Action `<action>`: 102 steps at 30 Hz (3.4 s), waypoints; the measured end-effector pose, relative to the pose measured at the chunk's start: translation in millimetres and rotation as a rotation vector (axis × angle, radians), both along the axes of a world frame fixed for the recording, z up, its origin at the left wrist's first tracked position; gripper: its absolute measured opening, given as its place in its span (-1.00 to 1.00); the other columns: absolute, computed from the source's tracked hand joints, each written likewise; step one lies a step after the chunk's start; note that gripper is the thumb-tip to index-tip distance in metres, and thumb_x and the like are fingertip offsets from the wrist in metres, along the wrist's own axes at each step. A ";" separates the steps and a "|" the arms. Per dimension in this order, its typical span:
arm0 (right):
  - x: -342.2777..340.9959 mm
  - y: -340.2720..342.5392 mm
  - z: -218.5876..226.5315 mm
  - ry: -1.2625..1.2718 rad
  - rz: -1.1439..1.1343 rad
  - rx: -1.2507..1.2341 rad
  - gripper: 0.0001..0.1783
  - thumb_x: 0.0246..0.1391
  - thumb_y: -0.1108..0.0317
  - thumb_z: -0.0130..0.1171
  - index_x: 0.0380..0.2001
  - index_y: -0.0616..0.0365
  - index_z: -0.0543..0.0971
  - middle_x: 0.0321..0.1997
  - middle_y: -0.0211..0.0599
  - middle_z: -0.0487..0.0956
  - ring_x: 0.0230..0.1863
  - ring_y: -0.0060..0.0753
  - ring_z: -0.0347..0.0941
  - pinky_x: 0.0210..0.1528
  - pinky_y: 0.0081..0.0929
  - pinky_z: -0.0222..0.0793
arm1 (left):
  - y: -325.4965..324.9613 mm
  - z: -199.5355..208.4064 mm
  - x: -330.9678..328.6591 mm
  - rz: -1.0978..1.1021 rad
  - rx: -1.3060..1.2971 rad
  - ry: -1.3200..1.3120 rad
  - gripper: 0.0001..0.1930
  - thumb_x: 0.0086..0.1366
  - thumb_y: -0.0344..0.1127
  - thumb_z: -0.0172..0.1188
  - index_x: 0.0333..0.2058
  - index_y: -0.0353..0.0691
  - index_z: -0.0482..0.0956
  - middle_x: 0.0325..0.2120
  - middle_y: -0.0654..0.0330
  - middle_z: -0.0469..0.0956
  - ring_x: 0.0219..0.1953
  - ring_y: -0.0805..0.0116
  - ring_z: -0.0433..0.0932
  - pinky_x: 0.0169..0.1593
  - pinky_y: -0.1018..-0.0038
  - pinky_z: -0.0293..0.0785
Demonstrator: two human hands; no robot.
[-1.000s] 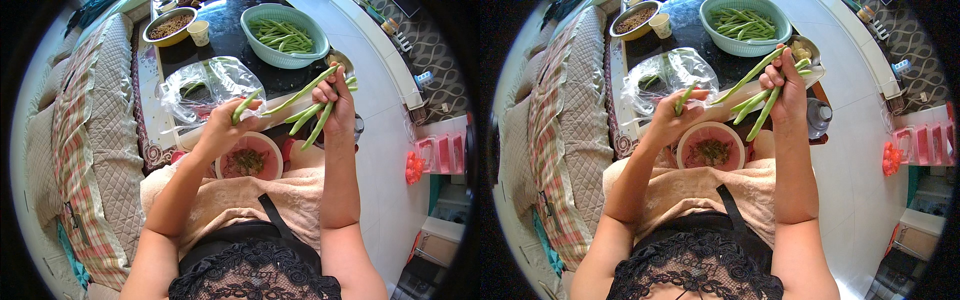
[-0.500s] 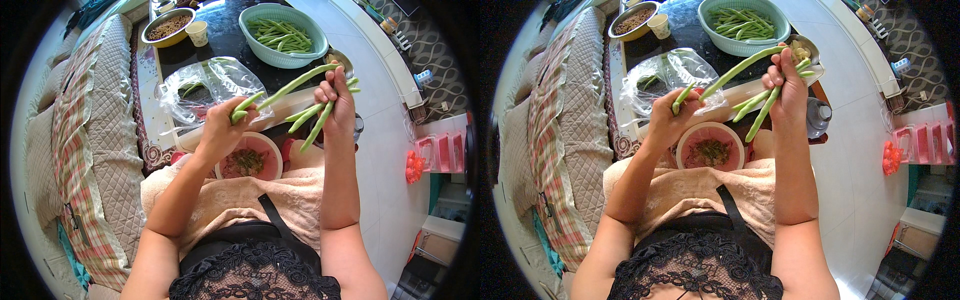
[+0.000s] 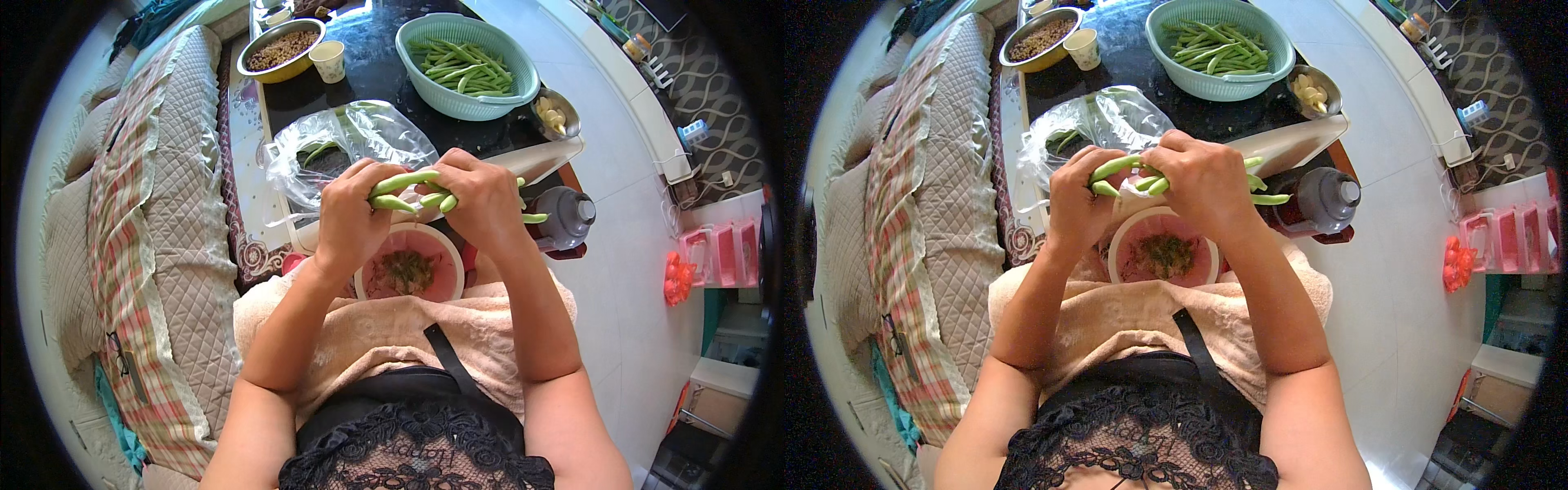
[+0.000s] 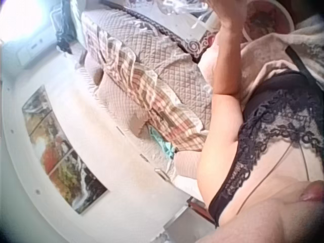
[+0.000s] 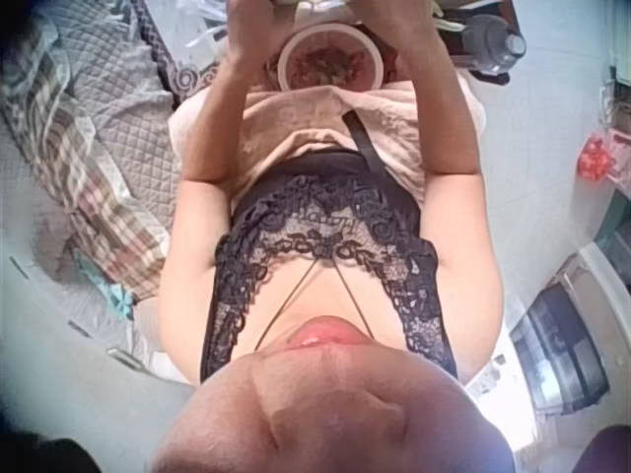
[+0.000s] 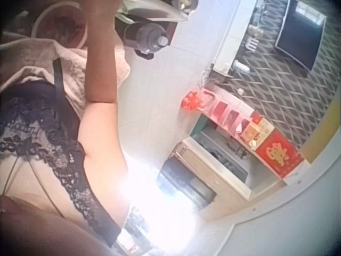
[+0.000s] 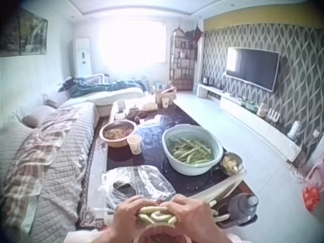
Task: The person sits on the floor and snaps the ends off green beans by hand, placing the trimmed beans into a bowl on their lap. They continue this process with multiple beans from a plastic bag.
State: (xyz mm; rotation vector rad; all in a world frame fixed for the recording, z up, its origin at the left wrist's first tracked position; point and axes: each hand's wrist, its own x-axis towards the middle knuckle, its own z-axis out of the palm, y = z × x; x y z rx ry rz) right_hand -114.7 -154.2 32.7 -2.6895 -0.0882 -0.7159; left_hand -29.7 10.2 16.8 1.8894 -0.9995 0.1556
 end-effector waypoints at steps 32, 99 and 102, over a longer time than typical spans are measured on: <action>2.7 -4.4 -12.3 0.187 0.099 0.517 -0.80 -0.13 0.42 0.28 -0.33 0.14 0.66 -0.37 -0.09 0.61 -0.34 -0.03 0.56 -0.31 -0.26 0.46 | 2.8 -5.5 -2.1 0.051 0.124 -0.326 -0.72 -0.07 -0.38 0.37 -0.29 -0.16 0.63 -0.40 0.18 0.59 -0.33 0.20 0.59 -0.29 0.35 0.51; 4.2 10.8 -4.8 0.081 0.142 0.490 -0.79 -0.07 0.35 0.29 -0.30 0.14 0.61 -0.35 -0.11 0.61 -0.35 -0.04 0.56 -0.32 -0.30 0.45 | 13.9 6.6 13.7 -0.002 0.018 -0.160 -0.78 0.14 -0.35 0.29 -0.19 -0.10 0.66 -0.42 0.19 0.57 -0.51 0.35 0.56 -0.45 0.47 0.45; 2.7 10.7 -7.5 0.066 0.112 0.236 -0.82 -0.07 0.34 0.27 -0.34 0.12 0.60 -0.35 -0.16 0.60 -0.34 -0.04 0.55 -0.33 -0.24 0.45 | 17.1 8.9 8.9 -0.048 0.203 -0.245 -0.87 0.14 -0.36 0.24 -0.30 -0.09 0.64 -0.41 0.21 0.54 -0.41 0.18 0.58 -0.39 0.32 0.46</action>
